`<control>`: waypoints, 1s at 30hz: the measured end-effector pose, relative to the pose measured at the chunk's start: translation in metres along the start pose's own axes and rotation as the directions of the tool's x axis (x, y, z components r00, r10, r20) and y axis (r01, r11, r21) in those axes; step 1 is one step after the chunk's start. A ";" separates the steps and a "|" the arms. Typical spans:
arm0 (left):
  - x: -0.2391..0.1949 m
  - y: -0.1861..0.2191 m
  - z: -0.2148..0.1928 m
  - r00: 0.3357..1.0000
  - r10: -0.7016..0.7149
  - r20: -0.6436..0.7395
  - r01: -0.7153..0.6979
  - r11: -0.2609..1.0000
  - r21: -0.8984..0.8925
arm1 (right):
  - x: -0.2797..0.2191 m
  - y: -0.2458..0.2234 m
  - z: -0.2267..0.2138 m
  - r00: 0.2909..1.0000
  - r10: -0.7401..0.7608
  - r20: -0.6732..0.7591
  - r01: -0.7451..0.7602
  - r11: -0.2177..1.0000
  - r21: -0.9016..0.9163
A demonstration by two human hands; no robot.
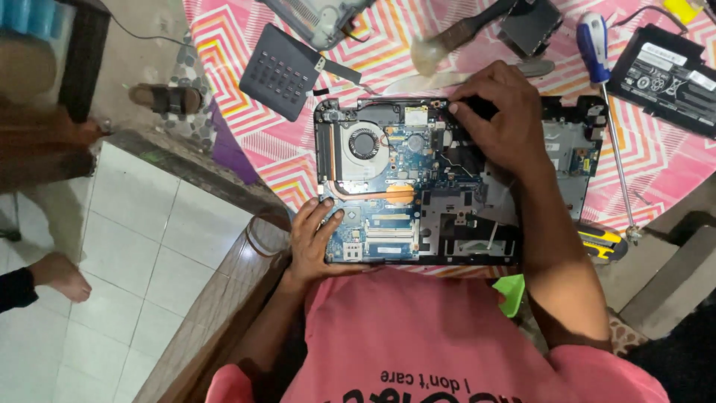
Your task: The person uses a screwdriver to work on the internal components of a disassembled laptop motherboard. They manipulate wires and small parts on the circuit board while the laptop chassis and other components lie on a patterned table.
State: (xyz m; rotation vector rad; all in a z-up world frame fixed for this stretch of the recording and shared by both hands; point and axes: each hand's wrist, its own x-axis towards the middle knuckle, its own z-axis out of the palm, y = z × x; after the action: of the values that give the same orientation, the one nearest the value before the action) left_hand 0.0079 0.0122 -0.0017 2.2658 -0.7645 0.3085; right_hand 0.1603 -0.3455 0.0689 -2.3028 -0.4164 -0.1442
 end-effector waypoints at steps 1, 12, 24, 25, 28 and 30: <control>0.000 0.003 -0.001 1.000 0.004 -0.015 -0.004 1.000 0.012 | -0.001 0.001 0.000 1.000 -0.019 -0.004 0.019 1.000 -0.001; -0.005 0.003 0.000 1.000 -0.007 -0.026 0.008 1.000 0.013 | -0.003 -0.002 0.001 0.988 -0.145 -0.048 0.147 0.989 0.034; -0.005 0.003 0.008 0.992 0.043 -0.119 -0.042 0.999 0.012 | -0.005 0.005 0.000 0.996 -0.082 0.026 0.080 0.995 0.064; 0.002 -0.001 0.009 0.991 0.045 -0.126 -0.043 0.999 0.014 | 0.000 -0.001 -0.006 0.996 -0.089 0.026 0.087 0.994 0.060; 0.001 0.005 0.004 0.991 0.047 -0.123 -0.048 0.999 -0.003 | -0.010 -0.009 -0.009 0.999 -0.004 0.039 -0.002 0.991 0.130; 0.006 0.014 0.002 0.980 -0.050 -0.193 0.022 0.989 -0.148 | -0.017 0.006 -0.006 0.999 -0.013 -0.035 0.016 0.996 0.087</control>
State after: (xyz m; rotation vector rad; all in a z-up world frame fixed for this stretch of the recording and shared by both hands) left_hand 0.0048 0.0000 0.0070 2.0740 -0.6222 0.4375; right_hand 0.1463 -0.3582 0.0646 -2.2091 -0.4142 -0.1695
